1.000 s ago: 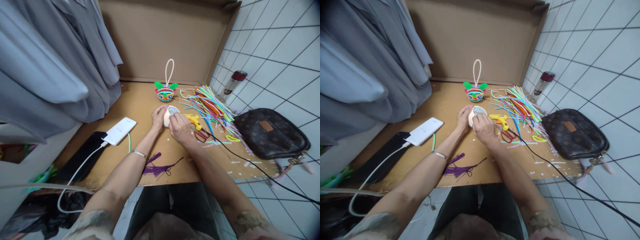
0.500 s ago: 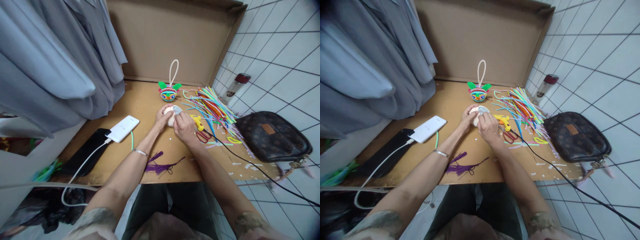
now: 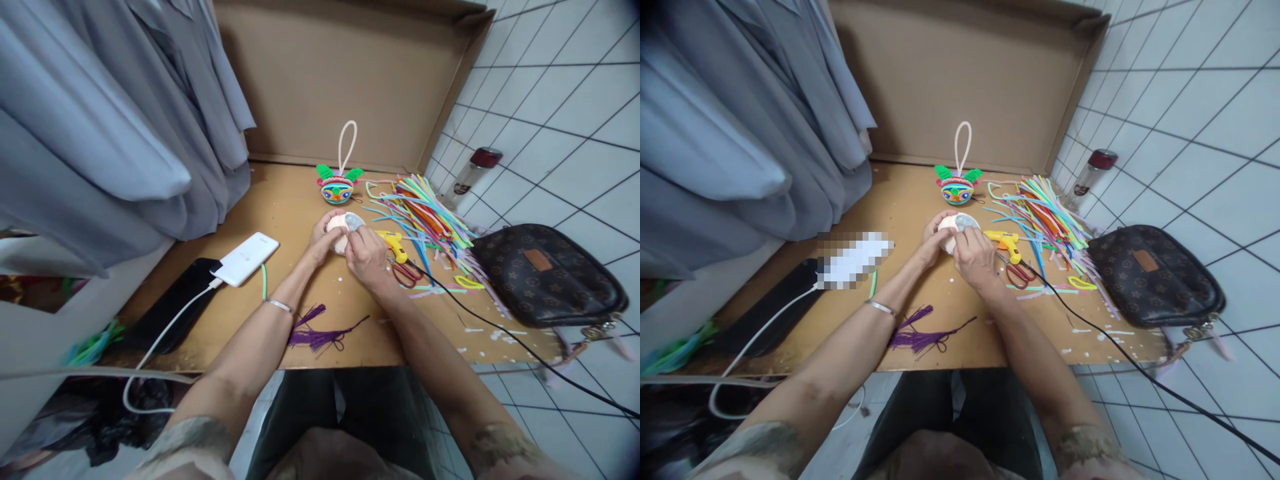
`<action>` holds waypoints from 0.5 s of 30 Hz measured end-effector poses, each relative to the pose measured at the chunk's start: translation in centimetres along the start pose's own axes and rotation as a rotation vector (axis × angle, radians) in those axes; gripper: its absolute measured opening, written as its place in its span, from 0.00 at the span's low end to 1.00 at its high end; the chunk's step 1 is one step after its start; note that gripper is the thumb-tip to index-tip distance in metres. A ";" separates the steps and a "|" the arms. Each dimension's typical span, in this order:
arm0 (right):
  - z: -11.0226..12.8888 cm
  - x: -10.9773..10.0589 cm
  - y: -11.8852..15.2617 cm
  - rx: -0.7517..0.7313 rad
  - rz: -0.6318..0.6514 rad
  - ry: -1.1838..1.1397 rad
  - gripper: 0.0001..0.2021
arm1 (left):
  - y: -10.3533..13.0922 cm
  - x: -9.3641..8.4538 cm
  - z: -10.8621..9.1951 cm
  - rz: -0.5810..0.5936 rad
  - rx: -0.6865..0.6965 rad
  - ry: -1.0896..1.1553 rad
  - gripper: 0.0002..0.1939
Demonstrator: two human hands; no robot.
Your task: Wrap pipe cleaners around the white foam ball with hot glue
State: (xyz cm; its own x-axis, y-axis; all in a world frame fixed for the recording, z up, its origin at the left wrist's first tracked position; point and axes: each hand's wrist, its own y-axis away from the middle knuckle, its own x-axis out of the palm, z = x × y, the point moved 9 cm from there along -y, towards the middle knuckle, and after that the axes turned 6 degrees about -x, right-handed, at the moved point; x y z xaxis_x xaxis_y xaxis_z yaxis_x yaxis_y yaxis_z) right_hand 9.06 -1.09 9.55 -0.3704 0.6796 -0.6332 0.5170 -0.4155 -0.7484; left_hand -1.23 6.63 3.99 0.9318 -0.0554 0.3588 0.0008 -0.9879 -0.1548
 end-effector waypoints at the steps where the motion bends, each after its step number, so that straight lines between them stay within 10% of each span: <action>1: -0.1 0.1 0.0 0.004 0.004 -0.006 0.12 | 0.0 0.0 0.0 -0.006 0.006 -0.012 0.28; 15: 0.1 0.4 0.0 0.004 0.028 0.013 0.13 | -0.5 -0.4 0.4 -0.095 0.082 -0.029 0.29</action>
State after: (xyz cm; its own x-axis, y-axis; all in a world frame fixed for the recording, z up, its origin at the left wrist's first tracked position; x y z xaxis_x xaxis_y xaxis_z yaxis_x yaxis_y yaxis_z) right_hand 8.84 -0.88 9.24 -0.3455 0.6759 -0.6510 0.5240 -0.4365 -0.7313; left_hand -1.43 7.18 3.53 0.9362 0.0431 0.3487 0.1180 -0.9734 -0.1964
